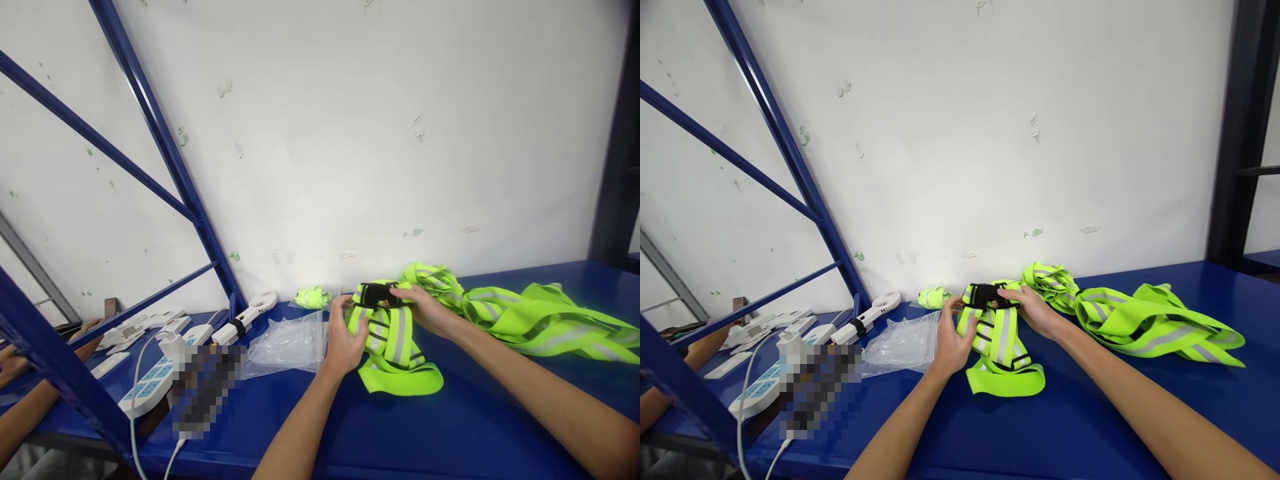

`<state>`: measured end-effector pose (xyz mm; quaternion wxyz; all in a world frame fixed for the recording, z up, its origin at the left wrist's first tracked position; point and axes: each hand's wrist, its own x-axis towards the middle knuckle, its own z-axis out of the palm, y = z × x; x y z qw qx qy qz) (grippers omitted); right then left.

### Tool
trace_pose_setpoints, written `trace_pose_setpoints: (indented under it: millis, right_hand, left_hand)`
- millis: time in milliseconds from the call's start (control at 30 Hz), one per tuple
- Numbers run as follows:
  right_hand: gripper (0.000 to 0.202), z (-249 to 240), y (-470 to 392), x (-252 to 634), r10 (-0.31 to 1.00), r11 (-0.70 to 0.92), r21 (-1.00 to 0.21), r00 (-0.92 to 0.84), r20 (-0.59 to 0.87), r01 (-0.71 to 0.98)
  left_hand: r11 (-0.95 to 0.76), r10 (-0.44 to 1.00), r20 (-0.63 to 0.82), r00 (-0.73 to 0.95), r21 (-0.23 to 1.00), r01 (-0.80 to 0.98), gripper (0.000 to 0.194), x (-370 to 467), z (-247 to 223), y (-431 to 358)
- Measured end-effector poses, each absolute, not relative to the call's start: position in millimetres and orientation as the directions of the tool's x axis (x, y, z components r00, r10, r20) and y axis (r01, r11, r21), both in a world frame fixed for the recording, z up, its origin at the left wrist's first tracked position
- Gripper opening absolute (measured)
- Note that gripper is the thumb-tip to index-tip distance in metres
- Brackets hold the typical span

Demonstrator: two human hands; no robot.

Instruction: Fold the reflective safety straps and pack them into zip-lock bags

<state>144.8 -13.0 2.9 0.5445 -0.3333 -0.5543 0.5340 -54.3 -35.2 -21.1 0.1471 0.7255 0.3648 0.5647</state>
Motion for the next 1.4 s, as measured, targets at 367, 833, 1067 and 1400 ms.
trace_pose_setpoints:
  millis: [367, 833, 1067, 1400]
  right_hand:
    - [0.051, -4.2, -6.9, 141.2, 0.910, 0.414, -0.897, -0.089, 0.405, 0.155]
    - [0.052, 63.8, -8.1, 125.8, 0.821, 0.567, -0.821, -0.118, 0.558, 0.063]
    - [0.045, 8.2, 12.2, 138.2, 0.885, 0.463, -0.886, -0.034, 0.464, -0.023]
    - [0.029, -20.3, 1.9, 122.0, 0.745, 0.637, -0.750, 0.106, 0.658, 0.181]
  left_hand:
    - [-0.535, 0.830, 0.526, 0.184, 0.845, -0.002, 0.033, -47.8, -24.7, -25.5]
    - [-0.675, 0.738, 0.670, -0.081, 0.734, -0.074, 0.029, -30.4, 62.9, 21.0]
    - [-0.406, 0.871, 0.461, 0.168, 0.869, -0.282, 0.045, -29.1, 16.2, 7.8]
    - [-0.244, 0.941, 0.319, 0.113, 0.871, -0.426, 0.027, -27.9, -16.7, 8.9]
